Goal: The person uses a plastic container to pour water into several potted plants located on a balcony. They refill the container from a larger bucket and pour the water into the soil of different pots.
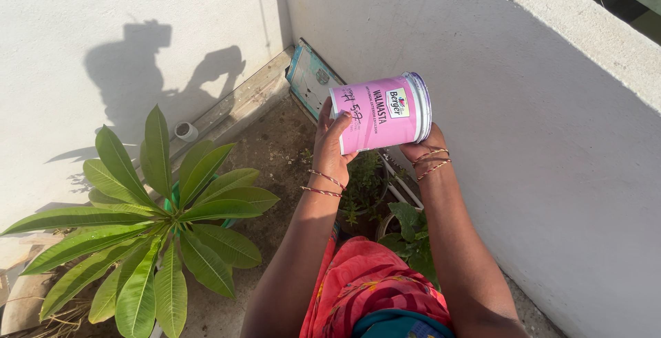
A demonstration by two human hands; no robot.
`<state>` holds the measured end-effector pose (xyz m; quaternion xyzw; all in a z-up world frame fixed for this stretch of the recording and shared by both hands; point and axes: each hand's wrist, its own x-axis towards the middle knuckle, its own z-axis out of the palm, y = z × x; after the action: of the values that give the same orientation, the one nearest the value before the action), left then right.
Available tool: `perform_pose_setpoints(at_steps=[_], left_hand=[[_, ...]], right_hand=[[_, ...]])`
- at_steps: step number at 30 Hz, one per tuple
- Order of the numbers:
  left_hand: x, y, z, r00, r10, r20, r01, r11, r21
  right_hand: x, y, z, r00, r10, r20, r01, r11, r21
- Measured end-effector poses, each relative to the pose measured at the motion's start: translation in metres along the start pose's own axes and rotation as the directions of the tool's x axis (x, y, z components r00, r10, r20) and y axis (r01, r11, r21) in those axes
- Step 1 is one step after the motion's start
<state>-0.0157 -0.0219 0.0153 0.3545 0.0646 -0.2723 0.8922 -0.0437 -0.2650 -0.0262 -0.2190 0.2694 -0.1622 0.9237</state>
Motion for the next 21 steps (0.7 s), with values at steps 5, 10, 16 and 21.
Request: perform_pose_setpoints(at_steps=[5, 10, 16, 21], left_hand=[[0.002, 0.002, -0.001, 1.0, -0.005, -0.009, 0.005, 1.0, 0.013], [0.004, -0.001, -0.006, 1.0, -0.026, -0.01, 0.026, 1.0, -0.011], [0.002, -0.003, -0.009, 0.999, -0.031, -0.023, 0.031, 1.0, -0.006], [-0.002, -0.003, -0.01, 1.0, -0.009, 0.001, 0.009, 0.999, -0.042]], right_hand=[[0.0, 0.004, 0.003, 0.999, -0.021, -0.038, 0.022, 1.0, 0.009], [-0.003, 0.003, 0.006, 0.995, -0.022, -0.098, 0.022, 1.0, -0.001], [0.005, 0.002, 0.0, 0.998, -0.014, -0.067, 0.014, 1.0, -0.003], [0.004, 0.001, 0.003, 0.994, -0.008, -0.11, 0.011, 1.0, 0.022]])
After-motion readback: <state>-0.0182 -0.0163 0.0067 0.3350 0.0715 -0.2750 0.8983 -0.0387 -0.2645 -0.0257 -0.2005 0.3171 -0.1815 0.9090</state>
